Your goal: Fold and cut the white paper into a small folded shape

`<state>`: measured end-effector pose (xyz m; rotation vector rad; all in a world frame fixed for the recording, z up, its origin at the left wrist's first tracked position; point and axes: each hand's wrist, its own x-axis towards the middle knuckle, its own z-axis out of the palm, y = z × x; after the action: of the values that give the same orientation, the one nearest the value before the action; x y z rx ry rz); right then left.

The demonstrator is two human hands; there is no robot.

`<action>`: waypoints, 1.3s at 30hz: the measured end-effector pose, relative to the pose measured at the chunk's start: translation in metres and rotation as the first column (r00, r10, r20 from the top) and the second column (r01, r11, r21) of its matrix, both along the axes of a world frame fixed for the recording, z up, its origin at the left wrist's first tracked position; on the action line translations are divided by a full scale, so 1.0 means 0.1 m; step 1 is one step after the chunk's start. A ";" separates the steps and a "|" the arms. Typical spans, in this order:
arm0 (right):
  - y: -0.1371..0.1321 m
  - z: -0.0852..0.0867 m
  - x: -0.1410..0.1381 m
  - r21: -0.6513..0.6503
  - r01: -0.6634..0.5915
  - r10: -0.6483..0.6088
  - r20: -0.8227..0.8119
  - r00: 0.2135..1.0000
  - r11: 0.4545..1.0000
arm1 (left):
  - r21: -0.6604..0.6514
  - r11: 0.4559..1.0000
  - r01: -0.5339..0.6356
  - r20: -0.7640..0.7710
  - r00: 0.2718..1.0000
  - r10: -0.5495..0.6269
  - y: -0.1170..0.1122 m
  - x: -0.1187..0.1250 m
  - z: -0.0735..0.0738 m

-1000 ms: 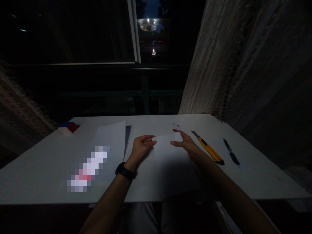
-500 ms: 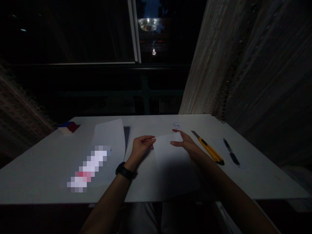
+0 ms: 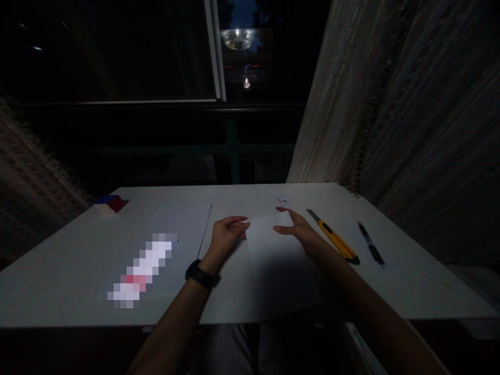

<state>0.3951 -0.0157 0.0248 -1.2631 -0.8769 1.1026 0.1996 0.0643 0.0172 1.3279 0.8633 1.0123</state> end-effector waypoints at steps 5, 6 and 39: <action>-0.02 0.03 -0.02 -0.021 0.007 -0.006 0.005 1.000 1.000 | -0.005 1.000 -0.004 0.001 1.000 0.004 -0.01 0.00 0.01; -0.02 0.03 -0.02 -0.021 0.009 -0.008 0.010 1.000 1.000 | -0.005 1.000 -0.003 0.004 1.000 0.003 -0.01 0.01 0.02; -0.02 0.05 -0.05 -0.010 -0.001 0.000 -0.081 0.997 1.000 | 0.054 0.995 -0.083 -0.070 0.994 0.087 -0.03 0.01 0.03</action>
<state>0.3902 -0.0175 0.0297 -1.2176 -0.8122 1.1518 0.2003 0.0613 0.0202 1.3877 0.9617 1.0637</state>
